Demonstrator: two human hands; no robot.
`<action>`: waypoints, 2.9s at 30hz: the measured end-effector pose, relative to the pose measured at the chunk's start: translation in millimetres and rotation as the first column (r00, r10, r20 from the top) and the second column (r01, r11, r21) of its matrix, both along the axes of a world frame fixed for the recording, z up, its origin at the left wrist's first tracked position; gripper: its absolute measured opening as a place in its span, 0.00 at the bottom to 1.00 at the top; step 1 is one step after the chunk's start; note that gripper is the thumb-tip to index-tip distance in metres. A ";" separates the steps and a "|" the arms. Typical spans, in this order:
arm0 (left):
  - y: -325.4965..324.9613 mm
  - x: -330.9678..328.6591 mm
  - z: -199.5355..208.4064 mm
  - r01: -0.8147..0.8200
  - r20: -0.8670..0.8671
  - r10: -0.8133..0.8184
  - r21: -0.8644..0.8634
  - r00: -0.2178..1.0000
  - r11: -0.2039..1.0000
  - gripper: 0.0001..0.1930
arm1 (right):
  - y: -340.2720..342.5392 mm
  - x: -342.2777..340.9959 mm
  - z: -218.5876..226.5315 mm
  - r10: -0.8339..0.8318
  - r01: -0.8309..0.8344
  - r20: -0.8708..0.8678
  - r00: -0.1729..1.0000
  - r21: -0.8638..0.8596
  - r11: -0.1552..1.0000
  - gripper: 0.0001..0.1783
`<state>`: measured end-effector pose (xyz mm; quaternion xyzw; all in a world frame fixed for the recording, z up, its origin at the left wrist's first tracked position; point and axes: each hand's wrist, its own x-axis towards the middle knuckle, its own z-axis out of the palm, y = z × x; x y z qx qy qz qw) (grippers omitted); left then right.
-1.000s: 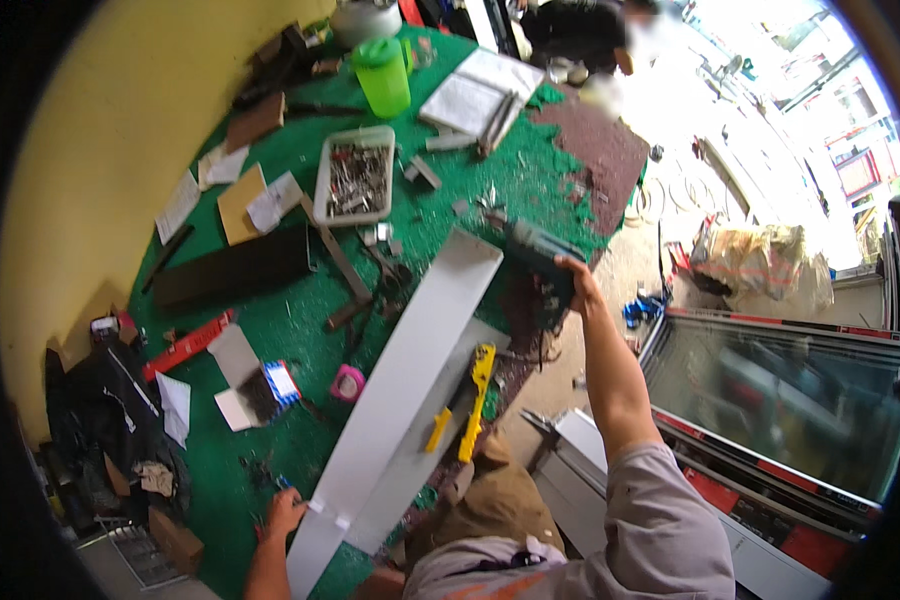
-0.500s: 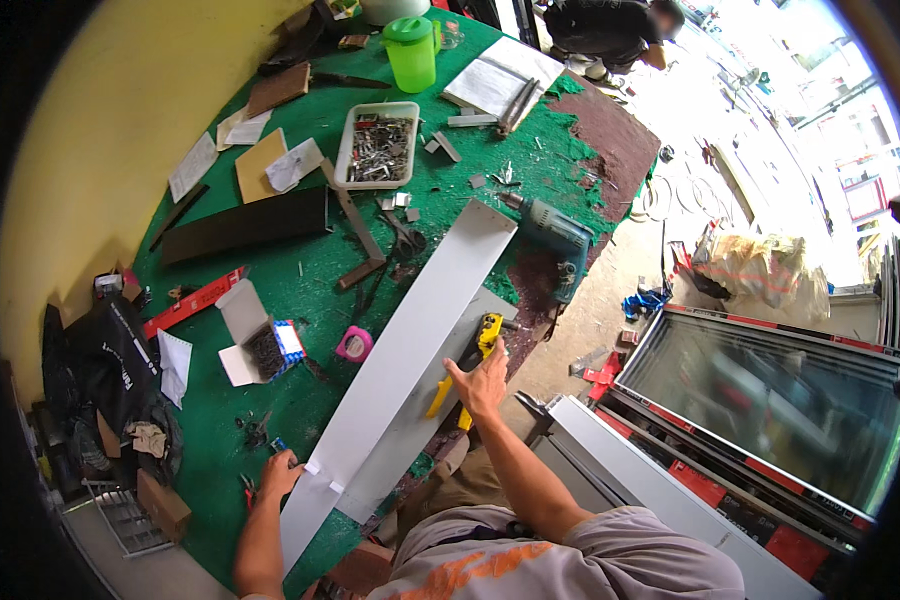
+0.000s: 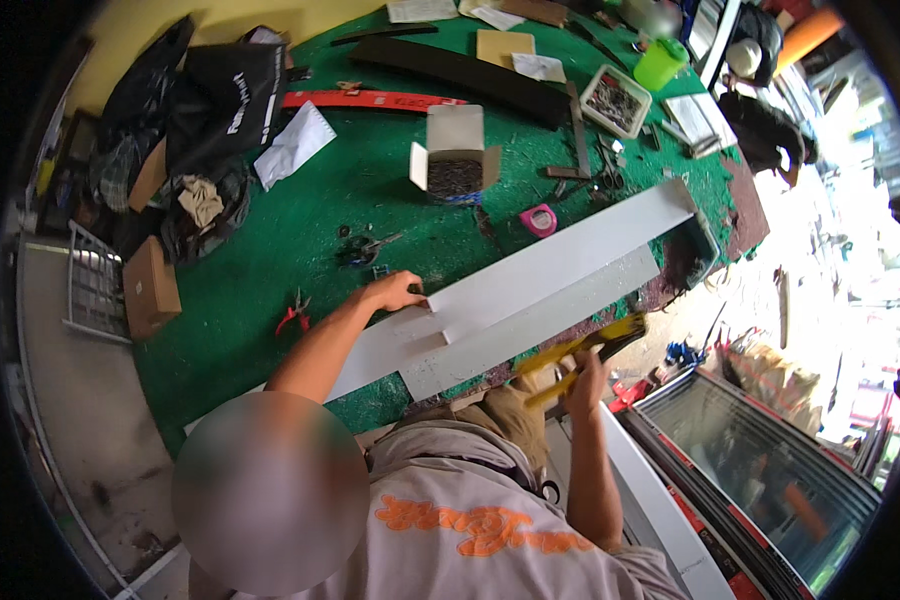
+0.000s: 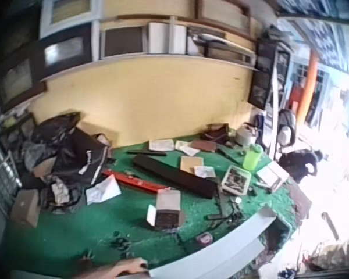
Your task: The person assembles a long white metal frame on a green workbench. They use a power drill to drive screws into the frame and a hammer to tap components into place, repeatedly adjusting and securing the frame sections.
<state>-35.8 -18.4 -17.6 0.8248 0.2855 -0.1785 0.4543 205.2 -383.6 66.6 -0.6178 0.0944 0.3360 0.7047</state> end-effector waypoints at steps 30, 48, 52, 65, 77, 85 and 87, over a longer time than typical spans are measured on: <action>-6.5 12.3 4.3 0.051 0.124 -0.053 0.014 0.991 0.999 0.18 | 115.6 -183.8 49.3 0.958 -0.468 0.073 0.278 -0.860 0.202 0.22; 3.9 14.3 -19.1 0.075 0.158 -0.072 -0.017 0.985 0.997 0.18 | 104.1 -182.9 46.7 0.989 -0.326 0.016 0.144 -0.943 0.063 0.31; 3.9 15.5 -21.5 0.084 0.106 -0.082 -0.015 0.991 0.996 0.19 | 114.7 -167.7 56.4 0.957 -0.582 -0.128 0.260 -0.811 0.049 0.28; 8.0 17.2 -23.1 0.117 0.131 -0.116 0.004 0.985 0.993 0.20 | 122.7 -183.2 50.2 0.959 -0.390 0.001 0.282 -0.914 0.115 0.24; 6.9 15.2 -20.0 0.091 0.155 -0.081 -0.054 0.985 0.994 0.18 | 111.3 -184.6 23.1 0.960 -0.266 0.137 0.243 -0.942 0.202 0.26; 10.5 19.0 -17.5 0.100 0.138 -0.090 -0.073 0.986 0.992 0.18 | 117.4 -185.0 63.4 0.969 -0.340 0.053 0.242 -0.931 0.136 0.24; 9.9 18.7 -15.4 0.158 0.100 -0.158 0.012 0.982 0.987 0.17 | 119.7 -182.4 70.2 0.969 -0.503 -0.049 0.243 -0.861 0.082 0.30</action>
